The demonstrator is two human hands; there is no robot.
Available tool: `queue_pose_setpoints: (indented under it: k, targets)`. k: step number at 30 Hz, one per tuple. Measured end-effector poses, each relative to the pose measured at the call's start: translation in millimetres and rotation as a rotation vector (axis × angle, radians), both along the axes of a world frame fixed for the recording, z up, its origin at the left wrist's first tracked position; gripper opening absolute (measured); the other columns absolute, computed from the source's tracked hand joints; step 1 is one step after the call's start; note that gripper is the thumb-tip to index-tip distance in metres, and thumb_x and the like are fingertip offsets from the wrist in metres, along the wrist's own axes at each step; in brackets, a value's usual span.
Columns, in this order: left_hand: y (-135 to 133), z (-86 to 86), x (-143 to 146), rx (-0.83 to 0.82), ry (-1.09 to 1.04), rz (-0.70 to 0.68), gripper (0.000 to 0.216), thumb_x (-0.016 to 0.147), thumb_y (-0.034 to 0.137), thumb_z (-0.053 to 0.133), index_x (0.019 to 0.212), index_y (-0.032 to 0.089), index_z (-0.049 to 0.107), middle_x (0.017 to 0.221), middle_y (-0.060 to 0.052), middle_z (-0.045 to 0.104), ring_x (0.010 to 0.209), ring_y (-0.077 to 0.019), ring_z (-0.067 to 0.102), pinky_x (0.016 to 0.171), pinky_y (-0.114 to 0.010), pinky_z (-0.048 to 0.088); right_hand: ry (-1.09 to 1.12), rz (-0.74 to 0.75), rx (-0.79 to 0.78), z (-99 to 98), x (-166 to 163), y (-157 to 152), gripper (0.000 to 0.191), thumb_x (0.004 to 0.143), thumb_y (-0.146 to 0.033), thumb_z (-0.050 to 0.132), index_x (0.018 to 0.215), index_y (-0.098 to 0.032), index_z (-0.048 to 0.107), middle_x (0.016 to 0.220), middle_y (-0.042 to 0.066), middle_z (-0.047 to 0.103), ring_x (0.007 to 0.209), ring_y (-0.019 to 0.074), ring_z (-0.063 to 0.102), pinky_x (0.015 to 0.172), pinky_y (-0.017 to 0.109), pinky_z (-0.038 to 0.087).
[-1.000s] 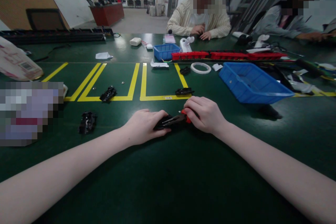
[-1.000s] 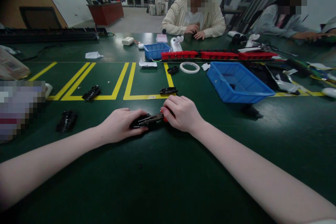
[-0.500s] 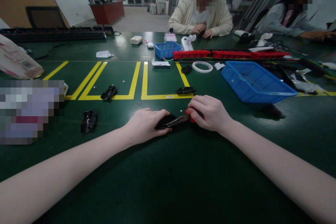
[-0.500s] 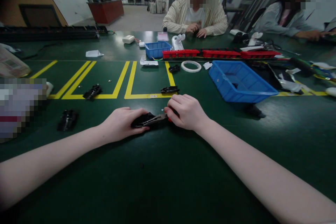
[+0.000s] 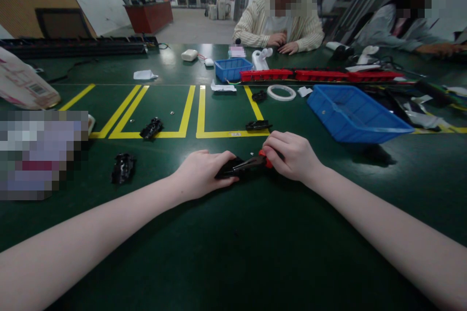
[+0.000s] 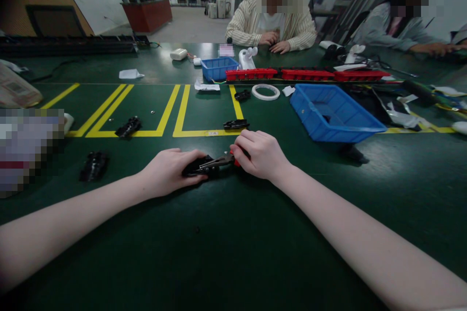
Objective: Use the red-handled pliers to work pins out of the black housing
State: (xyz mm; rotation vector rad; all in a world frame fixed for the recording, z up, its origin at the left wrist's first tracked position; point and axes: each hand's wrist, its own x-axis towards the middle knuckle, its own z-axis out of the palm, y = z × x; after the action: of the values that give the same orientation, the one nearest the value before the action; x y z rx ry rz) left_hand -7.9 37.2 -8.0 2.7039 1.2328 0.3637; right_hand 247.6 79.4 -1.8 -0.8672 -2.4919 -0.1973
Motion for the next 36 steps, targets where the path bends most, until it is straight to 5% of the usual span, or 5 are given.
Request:
queue_pose_setpoints:
  k: [36]
  targets:
    - [-2.8, 4.3, 2.1, 0.011, 0.044, 0.050, 0.036, 0.092, 0.045, 0.055, 0.117, 0.020, 0.051, 0.087, -0.005, 0.070, 0.073, -0.0220, 0.067, 0.064, -0.030, 0.049, 0.003, -0.047, 0.076, -0.5, -6.2, -5.9, 0.026, 0.093, -0.023, 0.041, 0.075, -0.017, 0.059, 0.073, 0.005, 0.061, 0.061, 0.0148, 0.050, 0.060, 0.031, 0.036]
